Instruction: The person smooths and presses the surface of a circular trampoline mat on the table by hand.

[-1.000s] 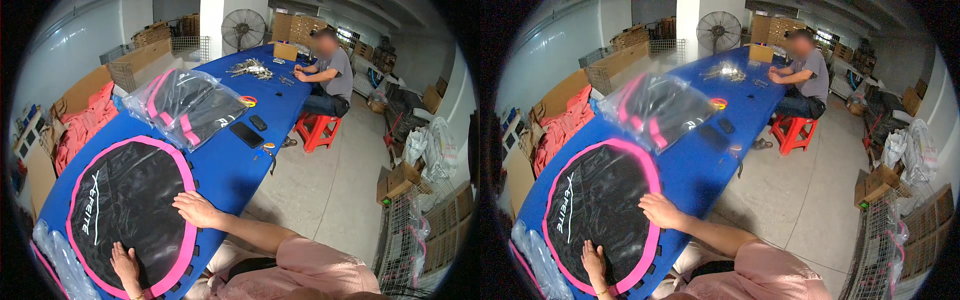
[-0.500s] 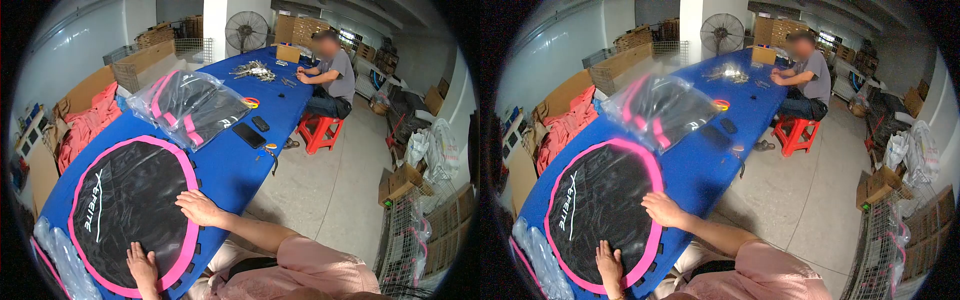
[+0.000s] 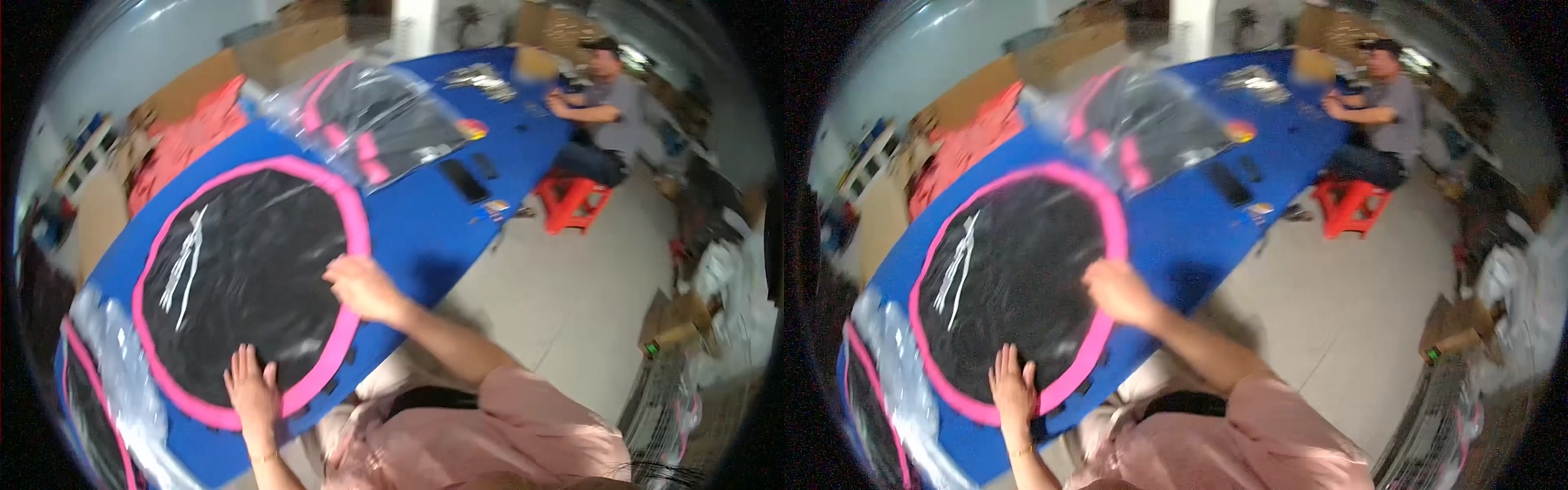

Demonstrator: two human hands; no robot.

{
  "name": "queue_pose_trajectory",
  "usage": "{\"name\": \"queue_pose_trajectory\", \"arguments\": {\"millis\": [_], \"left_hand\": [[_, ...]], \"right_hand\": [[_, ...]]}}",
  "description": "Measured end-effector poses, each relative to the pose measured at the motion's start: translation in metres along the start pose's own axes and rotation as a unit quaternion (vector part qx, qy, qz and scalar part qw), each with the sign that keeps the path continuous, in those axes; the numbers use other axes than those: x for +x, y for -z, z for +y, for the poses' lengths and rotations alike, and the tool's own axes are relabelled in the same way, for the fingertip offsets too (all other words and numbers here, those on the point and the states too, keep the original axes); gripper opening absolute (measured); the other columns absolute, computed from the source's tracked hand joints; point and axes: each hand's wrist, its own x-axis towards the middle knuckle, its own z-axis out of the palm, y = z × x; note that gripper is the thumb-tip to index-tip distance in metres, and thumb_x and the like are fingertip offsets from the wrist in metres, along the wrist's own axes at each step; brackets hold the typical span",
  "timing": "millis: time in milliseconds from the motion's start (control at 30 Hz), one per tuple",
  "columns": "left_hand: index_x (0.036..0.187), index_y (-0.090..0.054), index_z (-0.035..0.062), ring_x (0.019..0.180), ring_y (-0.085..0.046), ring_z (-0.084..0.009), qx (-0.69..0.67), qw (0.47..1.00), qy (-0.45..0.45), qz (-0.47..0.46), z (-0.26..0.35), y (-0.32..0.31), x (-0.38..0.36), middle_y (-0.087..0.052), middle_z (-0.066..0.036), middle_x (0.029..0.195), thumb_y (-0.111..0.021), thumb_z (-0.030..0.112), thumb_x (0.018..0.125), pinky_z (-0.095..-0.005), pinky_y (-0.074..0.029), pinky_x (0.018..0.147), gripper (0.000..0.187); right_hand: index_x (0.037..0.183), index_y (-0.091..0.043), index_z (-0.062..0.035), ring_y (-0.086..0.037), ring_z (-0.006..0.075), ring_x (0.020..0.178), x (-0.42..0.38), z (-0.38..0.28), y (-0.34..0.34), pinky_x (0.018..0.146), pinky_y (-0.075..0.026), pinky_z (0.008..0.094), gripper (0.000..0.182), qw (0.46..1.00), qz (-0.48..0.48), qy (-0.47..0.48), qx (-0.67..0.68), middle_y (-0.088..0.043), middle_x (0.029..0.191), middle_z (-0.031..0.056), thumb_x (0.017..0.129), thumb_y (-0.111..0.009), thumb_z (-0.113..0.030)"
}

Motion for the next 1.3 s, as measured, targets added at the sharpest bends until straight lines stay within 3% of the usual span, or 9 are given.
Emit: {"name": "queue_pose_trajectory", "arguments": {"millis": [33,100,200,467,767,867,1133,1300], "left_hand": [[0.146,-0.051,0.0048,0.143,-0.045,-0.0368,0.01,1.0,0.001,0.015,-0.008,0.001,-0.001,-0.051,-0.017,0.153,-0.058,0.036,0.101,-0.0559,-0.031,0.119,0.056],[0.144,-0.053,0.0046,0.138,-0.049,-0.0376,0.037,0.999,-0.006,0.027,-0.017,0.005,-0.002,-0.054,-0.015,0.149,-0.059,0.036,0.1,-0.0555,-0.036,0.113,0.054],[0.144,-0.053,0.0027,0.137,-0.05,-0.0377,0.064,0.997,-0.005,0.038,-0.016,0.006,-0.005,-0.054,-0.016,0.15,-0.06,0.04,0.099,-0.0558,-0.036,0.114,0.059],[0.146,-0.052,0.0048,0.138,-0.051,-0.0361,0.082,0.996,-0.011,0.034,-0.025,-0.006,0.04,-0.054,-0.014,0.151,-0.055,0.049,0.101,-0.0581,-0.039,0.113,0.063],[0.15,-0.048,0.0076,0.145,-0.043,-0.0358,0.064,0.997,0.039,-0.03,-0.044,-0.011,0.121,-0.048,-0.011,0.156,-0.051,0.053,0.102,-0.0626,-0.034,0.115,0.066],[0.15,-0.048,0.0078,0.146,-0.042,-0.0344,0.071,0.996,0.032,-0.043,-0.026,-0.015,0.133,-0.047,-0.011,0.158,-0.052,0.054,0.101,-0.063,-0.034,0.115,0.067],[0.151,-0.048,0.0068,0.147,-0.041,-0.0314,0.033,0.994,-0.099,-0.023,0.057,-0.045,0.136,-0.045,-0.011,0.159,-0.051,0.045,0.103,-0.0629,-0.029,0.118,0.061],[0.151,-0.049,0.0084,0.148,-0.04,-0.0295,0.042,0.994,-0.104,-0.012,0.073,-0.049,0.151,-0.046,-0.008,0.159,-0.047,0.045,0.105,-0.063,-0.027,0.119,0.059]], "right_hand": [[0.11,-0.072,-0.0046,-0.063,0.0335,0.117,0.001,-0.004,0.002,0.106,-0.045,0.0482,0.026,1.0,0.01,-0.011,0.003,-0.069,0.117,0.0137,0.088,-0.065,-0.017],[0.111,-0.072,-0.0043,-0.063,0.034,0.116,0.009,-0.006,0.008,0.105,-0.046,0.0489,0.027,0.995,-0.067,-0.06,-0.037,-0.07,0.118,0.0143,0.087,-0.067,-0.014],[0.117,-0.07,-0.0038,-0.06,0.0362,0.124,-0.004,0.01,-0.007,0.11,-0.043,0.0488,0.028,0.998,0.064,0.02,-0.007,-0.068,0.125,0.0175,0.091,-0.067,-0.012],[0.121,-0.069,-0.004,-0.058,0.0354,0.129,-0.004,0.003,-0.001,0.113,-0.041,0.0469,0.028,0.999,0.042,-0.003,-0.011,-0.067,0.13,0.0171,0.095,-0.063,-0.011],[0.121,-0.069,-0.0027,-0.058,0.036,0.129,-0.004,-0.001,0.004,0.112,-0.042,0.0465,0.028,0.999,0.048,0.002,-0.006,-0.067,0.129,0.0178,0.095,-0.063,-0.011],[0.121,-0.069,-0.0025,-0.058,0.0363,0.128,-0.004,-0.001,0.004,0.112,-0.042,0.0468,0.029,0.999,0.049,0.005,-0.003,-0.067,0.129,0.0182,0.094,-0.063,-0.01],[0.122,-0.068,-0.003,-0.058,0.0366,0.127,-0.004,0.001,0.002,0.111,-0.042,0.0469,0.029,0.999,0.042,0.01,-0.021,-0.067,0.129,0.0184,0.094,-0.063,-0.01],[0.122,-0.068,-0.0037,-0.058,0.0362,0.128,-0.004,0.003,0.002,0.112,-0.042,0.0469,0.029,0.999,0.042,0.019,-0.02,-0.067,0.129,0.018,0.095,-0.062,-0.011]]}}
